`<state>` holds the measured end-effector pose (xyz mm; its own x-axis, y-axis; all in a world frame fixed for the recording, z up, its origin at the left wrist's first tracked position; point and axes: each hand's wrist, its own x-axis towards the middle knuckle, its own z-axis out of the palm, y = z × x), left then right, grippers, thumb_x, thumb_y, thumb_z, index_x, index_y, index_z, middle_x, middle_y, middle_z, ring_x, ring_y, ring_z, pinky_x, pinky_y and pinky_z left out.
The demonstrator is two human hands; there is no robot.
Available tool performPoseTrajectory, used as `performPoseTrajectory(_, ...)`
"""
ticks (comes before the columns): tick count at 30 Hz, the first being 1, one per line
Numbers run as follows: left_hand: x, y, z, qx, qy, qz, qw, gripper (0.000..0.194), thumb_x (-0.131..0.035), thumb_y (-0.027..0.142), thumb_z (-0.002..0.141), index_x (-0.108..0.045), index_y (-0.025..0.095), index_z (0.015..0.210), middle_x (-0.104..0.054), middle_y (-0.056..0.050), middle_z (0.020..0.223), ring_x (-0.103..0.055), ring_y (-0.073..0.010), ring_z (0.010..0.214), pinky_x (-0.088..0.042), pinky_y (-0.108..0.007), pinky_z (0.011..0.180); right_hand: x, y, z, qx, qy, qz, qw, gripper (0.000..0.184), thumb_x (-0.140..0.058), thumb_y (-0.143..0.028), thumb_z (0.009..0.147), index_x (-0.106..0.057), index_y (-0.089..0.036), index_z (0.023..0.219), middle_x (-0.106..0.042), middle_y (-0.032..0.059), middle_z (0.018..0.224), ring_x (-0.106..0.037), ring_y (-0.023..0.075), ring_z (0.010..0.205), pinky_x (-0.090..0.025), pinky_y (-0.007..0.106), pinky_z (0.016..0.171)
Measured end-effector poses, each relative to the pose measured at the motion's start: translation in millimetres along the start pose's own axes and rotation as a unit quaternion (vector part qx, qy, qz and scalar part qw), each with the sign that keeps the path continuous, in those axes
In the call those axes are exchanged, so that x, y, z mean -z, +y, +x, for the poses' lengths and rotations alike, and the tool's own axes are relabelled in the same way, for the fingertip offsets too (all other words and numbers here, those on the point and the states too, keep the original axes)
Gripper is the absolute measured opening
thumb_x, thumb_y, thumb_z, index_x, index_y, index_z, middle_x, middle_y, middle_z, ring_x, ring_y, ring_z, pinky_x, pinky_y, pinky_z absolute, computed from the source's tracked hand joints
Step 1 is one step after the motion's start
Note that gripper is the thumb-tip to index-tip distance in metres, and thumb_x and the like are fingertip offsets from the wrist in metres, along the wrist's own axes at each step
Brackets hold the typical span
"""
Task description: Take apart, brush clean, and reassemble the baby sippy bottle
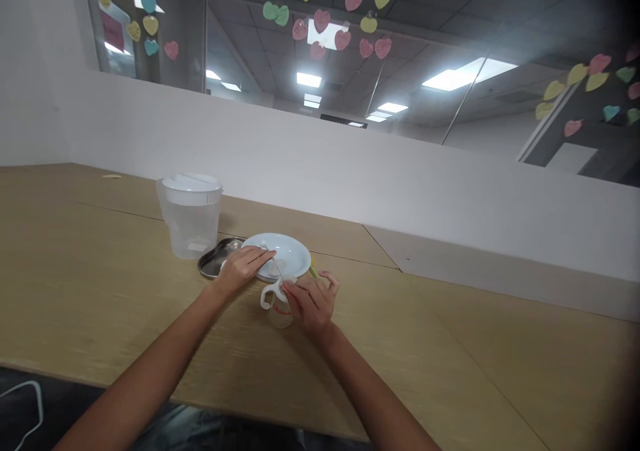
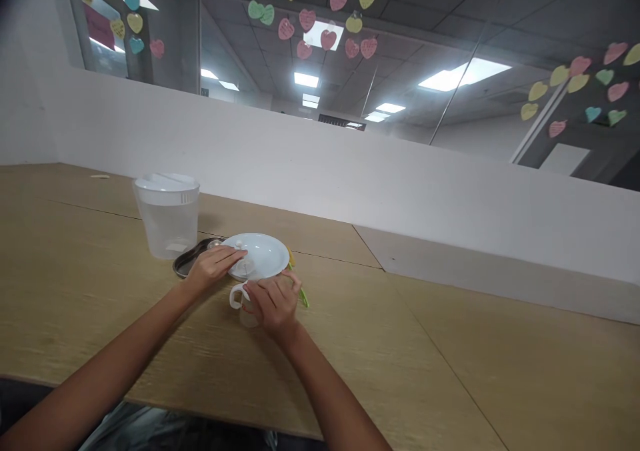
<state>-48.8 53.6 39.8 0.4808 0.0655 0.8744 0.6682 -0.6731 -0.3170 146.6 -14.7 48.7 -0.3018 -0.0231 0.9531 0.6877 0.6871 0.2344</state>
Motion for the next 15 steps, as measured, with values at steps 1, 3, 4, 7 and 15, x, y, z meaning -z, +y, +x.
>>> performPoseTrajectory(1,-0.4,0,0,-0.005,0.004,-0.004,1.0,0.026,-0.043,0.012,0.089,-0.059,0.014,0.109,-0.069,-0.008,0.091,-0.063,-0.0175,0.084,-0.051,-0.031,0.079,1,-2,1,0.0,0.002,0.005,1.0,0.006,-0.058,-0.017,0.083,-0.058,-0.024,0.084,-0.063,-0.0052,0.067,-0.056,0.0089,0.06,-0.034,0.036,0.085)
performPoseTrajectory(3,-1.2,-1,0,-0.001,0.011,-0.013,1.0,0.026,-0.044,0.011,0.088,-0.059,0.014,0.109,-0.069,-0.008,0.09,-0.063,-0.0175,0.083,-0.05,-0.031,0.078,2,-7,3,-0.003,0.006,0.015,1.0,0.006,-0.054,-0.017,0.085,-0.056,-0.022,0.082,-0.063,-0.0043,0.067,-0.056,0.0093,0.06,-0.034,0.037,0.085)
performPoseTrajectory(4,-1.8,-1,0,0.004,0.013,-0.018,1.0,0.026,-0.044,0.011,0.088,-0.059,0.014,0.108,-0.068,-0.008,0.09,-0.063,-0.0175,0.083,-0.05,-0.031,0.078,2,-9,3,-0.003,0.01,0.017,1.0,0.007,-0.053,-0.017,0.085,-0.056,-0.022,0.081,-0.062,-0.004,0.066,-0.055,0.0095,0.059,-0.035,0.037,0.085)
performPoseTrajectory(7,-3.9,-3,-2,0.009,0.014,-0.027,1.0,0.025,-0.044,0.01,0.088,-0.059,0.014,0.107,-0.068,-0.008,0.089,-0.062,-0.0174,0.082,-0.05,-0.031,0.077,4,-12,5,0.023,0.015,0.011,1.0,0.006,-0.055,-0.016,0.084,-0.055,-0.02,0.079,-0.06,-0.0039,0.063,-0.054,0.0098,0.058,-0.035,0.037,0.084)
performPoseTrajectory(15,-9.3,-8,-9,0.009,-0.01,0.007,1.0,0.024,-0.045,0.013,0.089,-0.06,0.015,0.107,-0.068,-0.006,0.079,-0.061,-0.0146,0.069,-0.046,-0.027,0.067,7,-15,3,0.049,0.006,0.005,0.999,0.011,-0.057,-0.014,0.081,-0.055,-0.021,0.072,-0.059,-0.0047,0.061,-0.055,0.0096,0.06,-0.035,0.035,0.084)
